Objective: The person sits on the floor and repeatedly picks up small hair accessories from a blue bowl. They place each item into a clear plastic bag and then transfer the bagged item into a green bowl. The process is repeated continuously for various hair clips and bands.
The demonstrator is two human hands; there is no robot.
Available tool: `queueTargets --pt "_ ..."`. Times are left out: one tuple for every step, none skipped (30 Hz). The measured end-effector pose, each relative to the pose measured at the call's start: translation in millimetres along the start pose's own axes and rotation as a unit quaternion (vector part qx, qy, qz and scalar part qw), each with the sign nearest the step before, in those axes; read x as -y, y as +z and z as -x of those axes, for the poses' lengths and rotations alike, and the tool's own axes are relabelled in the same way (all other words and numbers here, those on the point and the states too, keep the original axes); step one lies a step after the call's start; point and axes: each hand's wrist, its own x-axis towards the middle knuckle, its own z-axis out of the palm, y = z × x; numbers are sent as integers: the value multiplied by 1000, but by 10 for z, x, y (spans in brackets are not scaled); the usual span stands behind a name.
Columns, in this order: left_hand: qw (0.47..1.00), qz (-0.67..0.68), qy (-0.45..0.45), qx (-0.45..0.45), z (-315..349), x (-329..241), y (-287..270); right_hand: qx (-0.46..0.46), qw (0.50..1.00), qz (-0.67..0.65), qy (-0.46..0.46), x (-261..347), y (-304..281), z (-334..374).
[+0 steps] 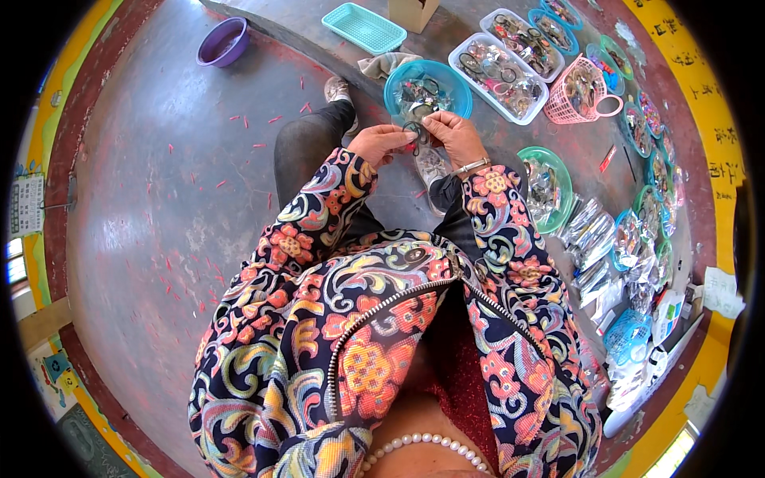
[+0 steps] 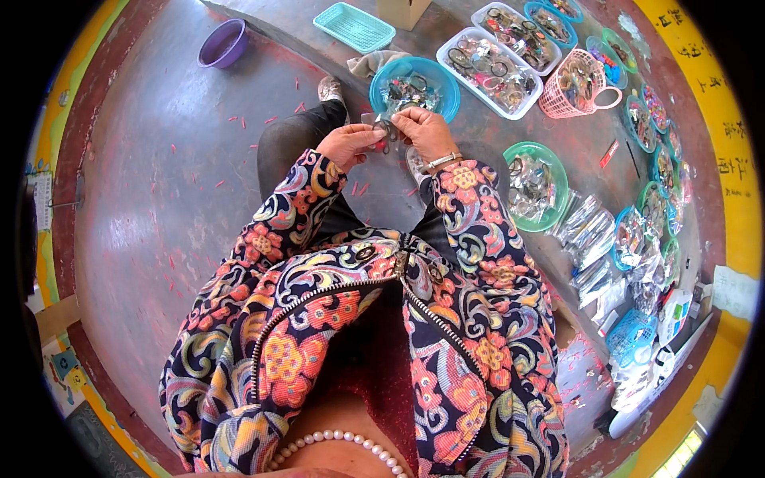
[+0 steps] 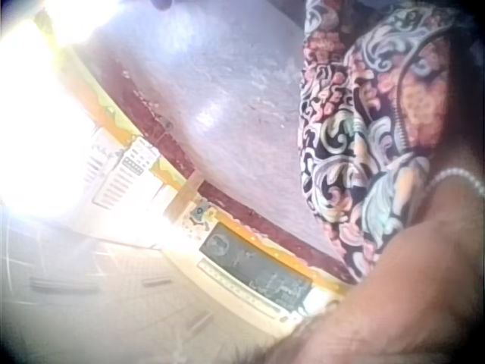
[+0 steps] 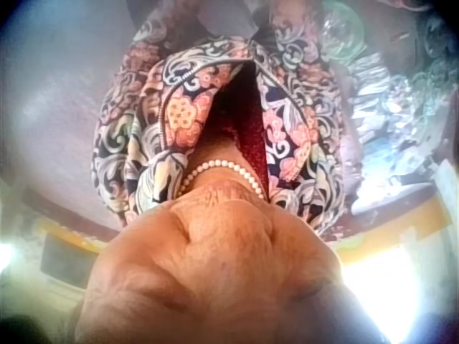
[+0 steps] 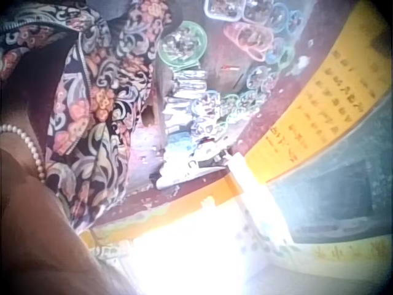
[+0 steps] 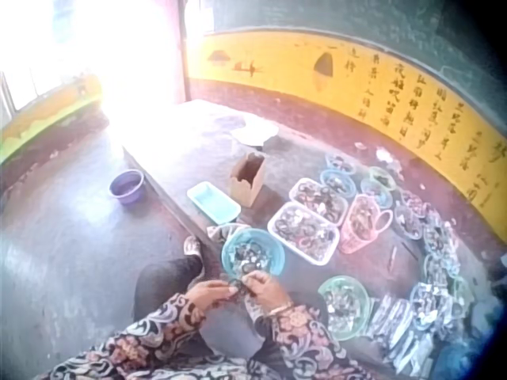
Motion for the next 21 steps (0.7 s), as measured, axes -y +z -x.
queueTargets --pt "1000 -9 -1 4 -9 11 -10 1 1000 0 -4 -4 2 -5" --pt "1000 -12 -1 5 -14 14 -23 2 1000 -1 -8 -5 7 -8" --pt "1000 -14 0 7 -20 23 -33 2 1000 -1 -10 -15 12 -5" --pt "1000 -16 1 8 -26 35 -40 1 1000 -2 -13 -24 20 -1" --pt "1000 -13 9 6 -37 56 -44 1 1000 -2 -15 -33 26 5" --pt "1000 -10 18 2 -51 79 -51 4 1000 -2 -18 -33 32 10" --pt "1000 -7 27 -1 -64 102 -59 6 1000 -2 -21 -28 37 17" --pt "1000 -12 26 4 -83 118 -78 9 1000 -2 -24 -28 41 21" --pt "1000 -16 25 9 -95 112 -92 10 1000 -8 -23 -31 39 15" --pt "999 -20 24 14 -104 109 -99 11 1000 -15 -21 -42 35 6" --pt "999 -16 27 3 -111 116 -93 12 1000 -21 -20 -45 32 1" --pt "999 -11 31 -10 -90 116 -87 14 1000 -18 -13 -22 54 10" --pt "999 -6 35 -23 -69 114 -84 16 1000 -15 -5 23 79 30" --pt "999 -6 43 -29 -47 107 -83 17 1000 -12 3 46 97 39" --pt "998 -7 49 -33 -38 88 -58 23 1000 -3 7 48 81 41" --pt "998 -7 55 -36 -38 76 -40 29 1000 5 12 46 60 42" --pt "998 -20 59 -17 -74 88 -53 34 999 13 17 42 40 42" --pt "997 -32 65 1 -87 84 -77 33 999 13 15 32 34 36" --pt "996 -44 71 19 -95 84 -92 32 999 13 13 20 26 26" --pt "998 -21 53 11 -99 96 -90 30 999 13 11 15 23 21" --pt "999 2 35 3 -20 30 -18 22 1000 6 10 14 23 22"
